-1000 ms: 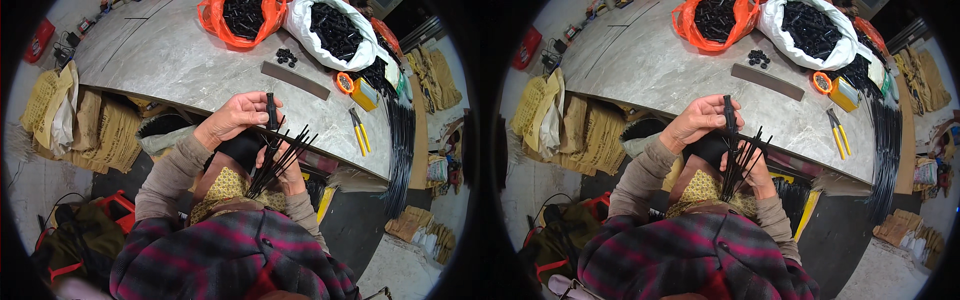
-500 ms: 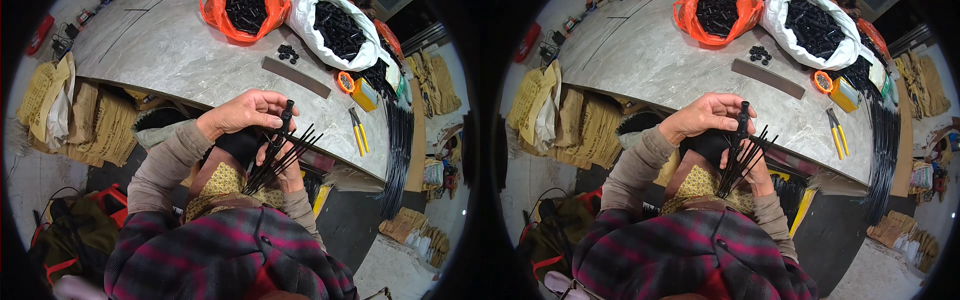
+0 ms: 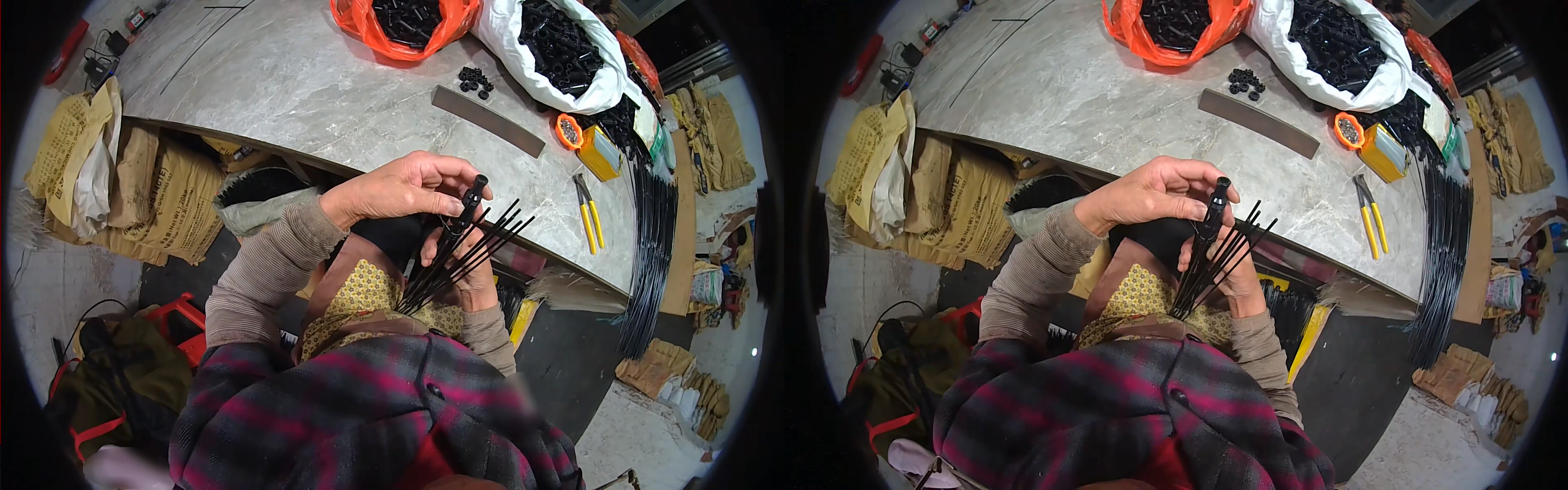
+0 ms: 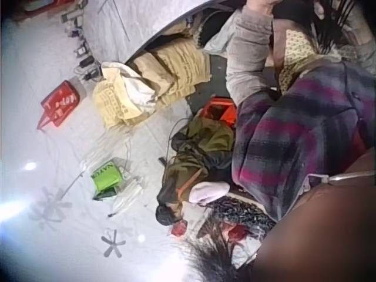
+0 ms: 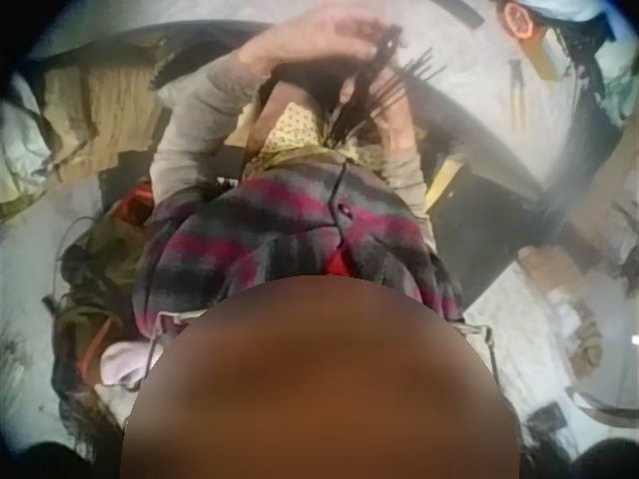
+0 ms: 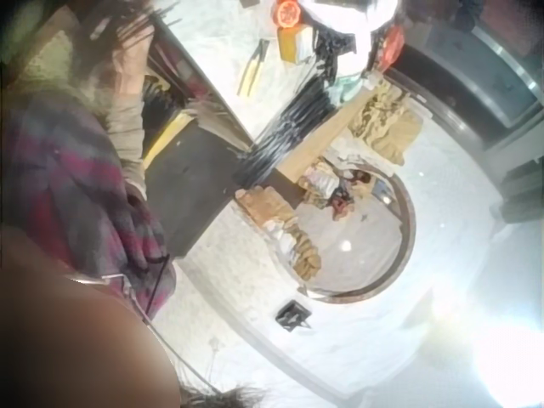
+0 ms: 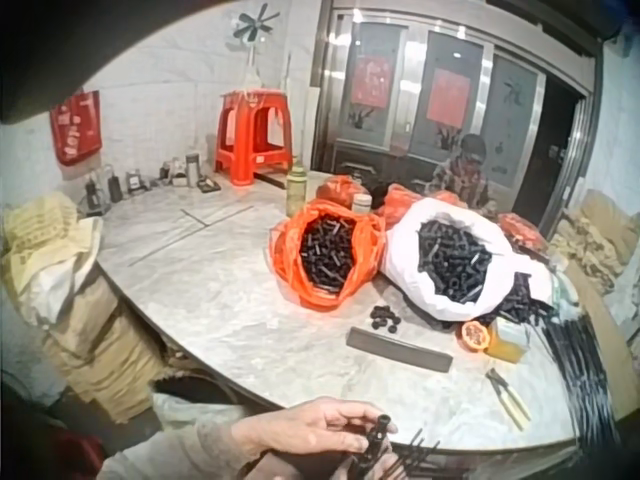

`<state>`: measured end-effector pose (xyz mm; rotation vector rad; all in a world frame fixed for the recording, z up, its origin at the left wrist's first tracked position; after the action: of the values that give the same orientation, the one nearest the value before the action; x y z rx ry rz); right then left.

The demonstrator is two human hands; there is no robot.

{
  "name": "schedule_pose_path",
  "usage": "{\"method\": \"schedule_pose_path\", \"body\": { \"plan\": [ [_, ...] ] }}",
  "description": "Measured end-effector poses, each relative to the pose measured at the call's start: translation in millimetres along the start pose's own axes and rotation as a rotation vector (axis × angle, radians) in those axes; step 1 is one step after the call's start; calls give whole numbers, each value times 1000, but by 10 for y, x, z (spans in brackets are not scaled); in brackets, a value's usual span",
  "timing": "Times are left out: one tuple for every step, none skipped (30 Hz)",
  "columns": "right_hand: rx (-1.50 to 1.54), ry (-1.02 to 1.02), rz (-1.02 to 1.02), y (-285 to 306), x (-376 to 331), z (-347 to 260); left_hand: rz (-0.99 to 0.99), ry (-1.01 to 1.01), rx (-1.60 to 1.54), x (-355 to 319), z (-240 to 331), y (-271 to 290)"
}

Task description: Trim the ends of bundled black plastic rods using handheld cutters.

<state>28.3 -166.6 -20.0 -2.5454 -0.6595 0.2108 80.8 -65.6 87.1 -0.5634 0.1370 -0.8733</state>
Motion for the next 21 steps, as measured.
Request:
{"method": "schedule_pose_path", "body": {
  "plan": [
    [-1,-4,-1,-1,4,5,-23,-2,21,-10,-3,-14],
    [5,15,-13,-14,12,-15,-20,-3,18,-18,-16,-10],
    [11,35,-24,-31,17,-42,-27,-25,48,-22,-17,-13],
    [-59,49,-20,-31,20,-70,-33,-46,79,-28,-16,-17],
    [-59,45,-18,-12,26,-61,-32,-47,75,-34,-25,-8],
    [-47,20,-28,1,33,-25,-34,-39,63,-40,-41,1],
    [-35,-5,-37,3,36,7,-36,-31,52,-48,-59,7],
    [-35,-9,-37,4,31,17,-34,-31,49,-59,-80,6],
    [-24,-9,-29,-2,33,10,-26,-36,34,-67,-101,9],
    [-13,-9,-21,-3,36,7,-18,-41,19,-74,-119,16],
    [-13,-13,-23,1,41,11,-15,-42,17,-81,-137,26],
    [-21,-23,-15,18,35,2,-15,-52,18,-74,-148,26],
    [-28,-34,-8,30,26,-5,-15,-61,19,-66,-151,22],
    [-32,-36,-4,20,20,-12,-18,-63,14,-58,-148,9],
    [-2,0,-17,-16,30,-23,-10,-65,29,-69,-140,7],
    [28,35,-30,-39,36,-39,-3,-68,43,-77,-137,8],
    [28,33,-32,-31,38,-27,0,-69,42,-76,-138,14],
    [16,29,-44,-20,39,-11,-2,-80,92,-69,-129,20],
    [5,26,-55,-19,40,1,-3,-91,143,-66,-122,20],
    [2,25,-52,-14,35,-3,-6,-92,140,-52,-117,8],
    [-5,27,-49,-11,34,0,1,-115,145,-54,-90,-3]
  ]
}}
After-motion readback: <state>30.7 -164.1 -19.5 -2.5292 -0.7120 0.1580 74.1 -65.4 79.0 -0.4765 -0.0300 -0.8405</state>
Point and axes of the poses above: each hand's wrist, its own x-axis towards the middle knuckle, its own y-axis out of the back of the hand, z = x × y, the point moved 8 cm from there along x, towards the middle knuckle, and after that the axes turned 12 degrees about -x, right-handed, at the moved point
